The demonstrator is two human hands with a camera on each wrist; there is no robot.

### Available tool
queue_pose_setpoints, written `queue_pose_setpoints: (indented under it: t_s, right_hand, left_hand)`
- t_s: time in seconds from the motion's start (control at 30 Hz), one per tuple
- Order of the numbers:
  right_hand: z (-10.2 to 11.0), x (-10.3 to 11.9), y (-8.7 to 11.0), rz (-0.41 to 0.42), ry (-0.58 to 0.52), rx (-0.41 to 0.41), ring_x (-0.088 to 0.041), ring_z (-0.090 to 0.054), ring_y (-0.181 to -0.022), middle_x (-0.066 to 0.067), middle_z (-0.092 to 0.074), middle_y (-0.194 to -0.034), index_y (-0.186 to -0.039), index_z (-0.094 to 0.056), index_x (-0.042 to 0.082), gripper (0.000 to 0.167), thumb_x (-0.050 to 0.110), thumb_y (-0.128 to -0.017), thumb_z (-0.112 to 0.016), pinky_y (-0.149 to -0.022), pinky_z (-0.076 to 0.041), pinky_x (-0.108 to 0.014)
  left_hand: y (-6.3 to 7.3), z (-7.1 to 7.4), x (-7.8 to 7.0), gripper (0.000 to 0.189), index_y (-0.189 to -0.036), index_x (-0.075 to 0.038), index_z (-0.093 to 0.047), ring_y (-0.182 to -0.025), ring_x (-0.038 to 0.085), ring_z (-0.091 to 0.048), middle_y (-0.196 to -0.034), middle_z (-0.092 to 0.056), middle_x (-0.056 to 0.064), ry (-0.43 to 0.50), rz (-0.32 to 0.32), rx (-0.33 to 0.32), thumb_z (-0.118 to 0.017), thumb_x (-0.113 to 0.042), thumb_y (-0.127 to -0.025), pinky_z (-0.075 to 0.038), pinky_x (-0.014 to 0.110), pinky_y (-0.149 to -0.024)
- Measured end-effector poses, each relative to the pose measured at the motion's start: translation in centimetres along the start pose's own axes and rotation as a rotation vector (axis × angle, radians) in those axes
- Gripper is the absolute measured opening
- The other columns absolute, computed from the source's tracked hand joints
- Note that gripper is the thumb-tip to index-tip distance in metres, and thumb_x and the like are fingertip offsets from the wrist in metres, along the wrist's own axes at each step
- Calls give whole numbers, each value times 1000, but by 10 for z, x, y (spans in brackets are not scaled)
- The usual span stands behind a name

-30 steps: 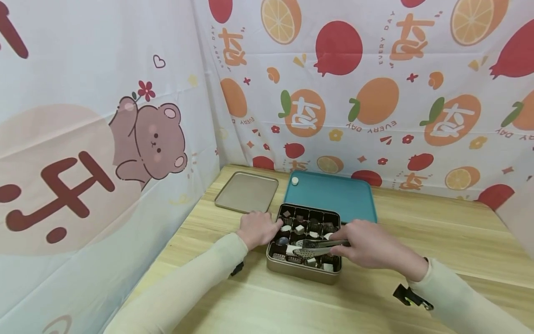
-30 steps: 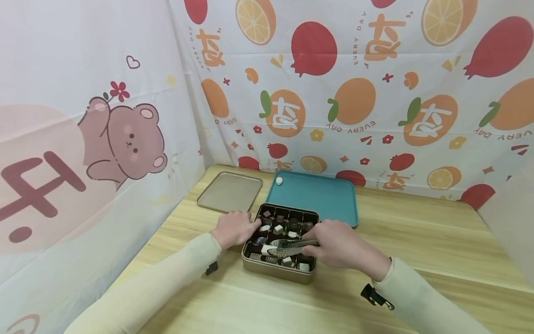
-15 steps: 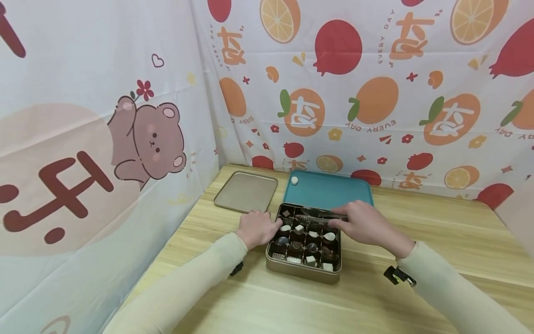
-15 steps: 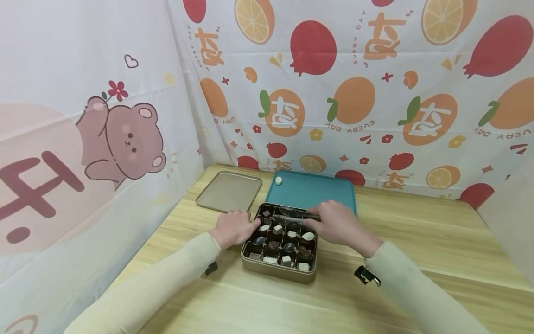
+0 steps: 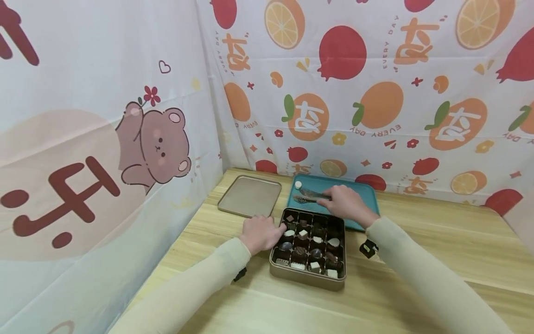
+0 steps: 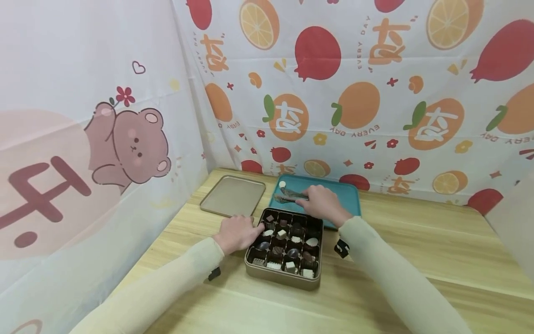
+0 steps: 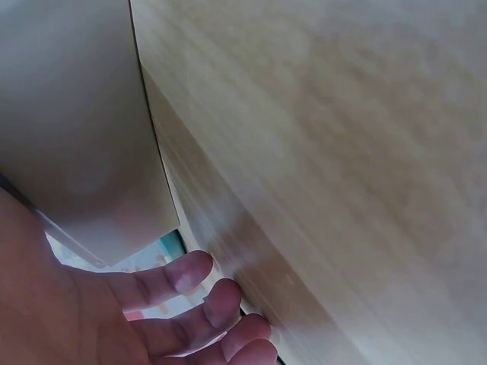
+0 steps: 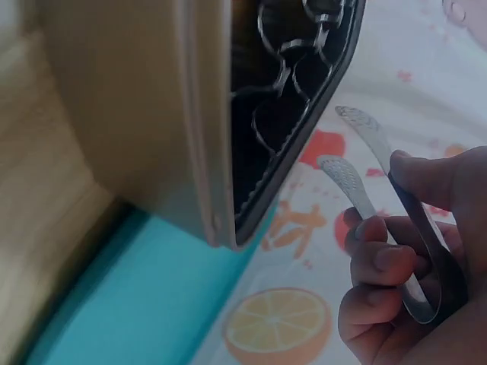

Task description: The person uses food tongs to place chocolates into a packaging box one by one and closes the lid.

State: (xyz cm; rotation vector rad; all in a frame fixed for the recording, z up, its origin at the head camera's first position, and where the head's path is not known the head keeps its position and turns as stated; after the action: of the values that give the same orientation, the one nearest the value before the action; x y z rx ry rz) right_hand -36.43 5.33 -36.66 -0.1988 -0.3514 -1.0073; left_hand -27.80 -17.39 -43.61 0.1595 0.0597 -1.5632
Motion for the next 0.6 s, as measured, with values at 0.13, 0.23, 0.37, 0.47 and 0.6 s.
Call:
queue_pose_setpoints:
  t_s: [0.13, 0.23, 0.37, 0.47, 0.6]
  right_hand:
    - [-4, -8, -22, -65, -36, 27, -10, -30, -41, -7, -60, -59, -138, -60, 4, 52, 40, -101, -60, -50, -36, -31]
    - [-6, -15, -34, -99, -22, 25, -12, -40, -42, -12, -70, -73, -138, -61, 4, 52, 40, -101, -60, -52, -39, -31]
    - [-8, -23, -48, -112, 5, 22, -19, -59, -54, -15, -74, -92, -136, -61, 2, 52, 40, -101, -60, -60, -44, -33]
    - [-8, -26, -56, -115, 8, 25, -21, -67, -64, -17, -75, -104, -136, -61, 1, 52, 39, -101, -60, -62, -47, -34]
    - [-9, -27, -65, -115, 16, 40, -22, -70, -73, -19, -72, -118, -136, -61, 0, 53, 39, -101, -60, -59, -48, -33]
  left_hand:
    - [2, 1, 0, 72, -120, -6, -70, -95, 38, -67, -112, -70, 20, -3, -1, -2, -30, -62, -101, -50, 48, -69]
    - [2, 1, 0, 72, -118, -5, -71, -93, 38, -67, -110, -70, 20, -6, -4, -8, -31, -62, -101, -50, 48, -68]
    - [3, 2, -1, 73, -112, -5, -72, -88, 36, -67, -104, -71, 19, -15, -4, -13, -30, -62, -101, -49, 46, -65]
    - [4, 3, -1, 73, -106, -5, -73, -85, 35, -67, -100, -71, 18, -21, 1, -16, -30, -63, -101, -48, 44, -62]
    - [3, 2, -1, 71, -105, -5, -74, -85, 35, -67, -99, -71, 18, -22, 4, -19, -31, -62, -100, -49, 45, -63]
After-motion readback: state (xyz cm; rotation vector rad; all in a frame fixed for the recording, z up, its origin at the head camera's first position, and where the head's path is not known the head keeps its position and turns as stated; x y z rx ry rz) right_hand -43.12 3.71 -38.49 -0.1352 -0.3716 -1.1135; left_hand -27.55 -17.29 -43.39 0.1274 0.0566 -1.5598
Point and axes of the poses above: each hand's wrist, its own y-axis away from the middle knuckle, its own z-axis out of the back of the hand, x = y × z, the point moved 4 cm from there along -y, towards the middle knuckle
